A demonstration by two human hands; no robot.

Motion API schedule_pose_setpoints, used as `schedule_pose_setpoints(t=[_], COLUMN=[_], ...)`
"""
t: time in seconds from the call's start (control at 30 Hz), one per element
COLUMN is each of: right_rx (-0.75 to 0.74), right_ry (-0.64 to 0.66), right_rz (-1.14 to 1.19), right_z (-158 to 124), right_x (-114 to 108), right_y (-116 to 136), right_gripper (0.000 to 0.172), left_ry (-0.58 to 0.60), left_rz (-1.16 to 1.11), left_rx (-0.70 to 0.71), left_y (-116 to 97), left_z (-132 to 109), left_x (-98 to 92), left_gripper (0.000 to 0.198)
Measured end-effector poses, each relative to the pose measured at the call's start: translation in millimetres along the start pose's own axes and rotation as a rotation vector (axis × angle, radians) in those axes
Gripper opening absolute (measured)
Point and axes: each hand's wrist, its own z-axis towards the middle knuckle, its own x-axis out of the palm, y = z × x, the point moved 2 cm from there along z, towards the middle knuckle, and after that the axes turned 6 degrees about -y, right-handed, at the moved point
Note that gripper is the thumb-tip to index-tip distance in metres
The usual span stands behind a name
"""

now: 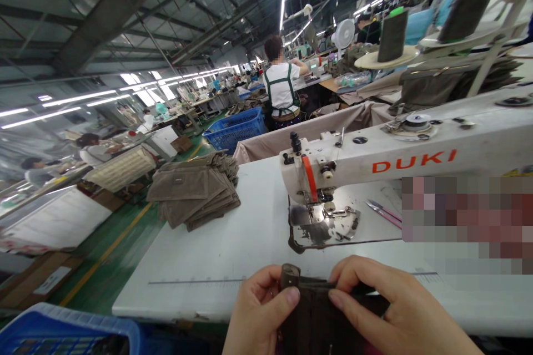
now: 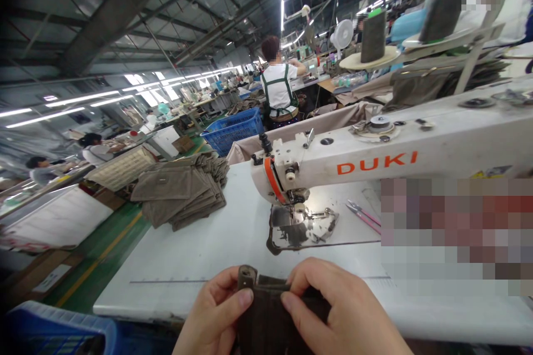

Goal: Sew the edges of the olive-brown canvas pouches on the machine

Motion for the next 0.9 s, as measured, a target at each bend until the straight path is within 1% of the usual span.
schedule_pose_setpoints(t=[0.2, 0.37, 0.43, 0.5, 0.57, 0.6, 0.67, 0.73, 0.77, 0.83, 0.87, 0.9], right_rx=[-0.011, -0.009, 0.011, 0.025, -0.005, -0.050, -0.174, -0.284, -0.320, -0.381, -0.417, -0.449], right_ry=[0.003, 0.024, 0.036, 0.039, 0.041, 0.061, 0.161, 0.280, 0.323, 0.329, 0.312, 0.269], right_rz=[0.002, -0.007, -0.012, -0.020, 0.004, 0.035, 0.106, 0.138, 0.115, -0.047, -0.170, -0.316], right_z=[1.3, 1.8, 2.2, 2.7, 3.4, 4.0, 5.9, 10.2, 14.0, 25.8, 33.4, 42.0], right_x=[1.9, 5.4, 7.6, 8.5, 7.8, 7.5, 9.7, 16.9, 22.8, 37.3, 45.0, 51.7], right_y=[-0.4, -4.0, -6.0, -6.9, -5.6, -4.0, -1.0, -1.8, -4.9, -15.8, -22.9, -30.3], right_gripper=[0.013, 0.013, 0.012, 0.010, 0.011, 0.014, 0.027, 0.039, 0.044, 0.046, 0.042, 0.035], left_ry=[-0.013, -0.040, -0.032, 0.008, 0.086, 0.132, 0.221, 0.277, 0.288, 0.266, 0.235, 0.197], left_rz=[-0.004, 0.054, 0.075, 0.106, 0.172, 0.222, 0.351, 0.543, 0.691, 1.038, 1.205, 1.298], left_rx=[0.001, -0.001, -0.004, -0.020, -0.062, -0.089, -0.108, -0.047, 0.034, 0.258, 0.386, 0.478], left_y=[4.1, 4.9, 3.5, -0.2, -7.5, -12.4, -24.2, -35.6, -39.9, -44.0, -43.6, -41.6], left_z=[1.9, 4.0, 4.5, 4.7, 5.7, 7.1, 13.9, 28.1, 38.3, 63.4, 77.1, 91.1], left_x=[-3.3, -4.8, -4.7, -5.0, -6.0, -6.9, -8.8, -9.6, -8.8, -4.2, -0.2, 4.5], left_gripper=[0.031, 0.035, 0.035, 0.036, 0.037, 0.038, 0.034, 0.025, 0.020, 0.013, 0.012, 0.010])
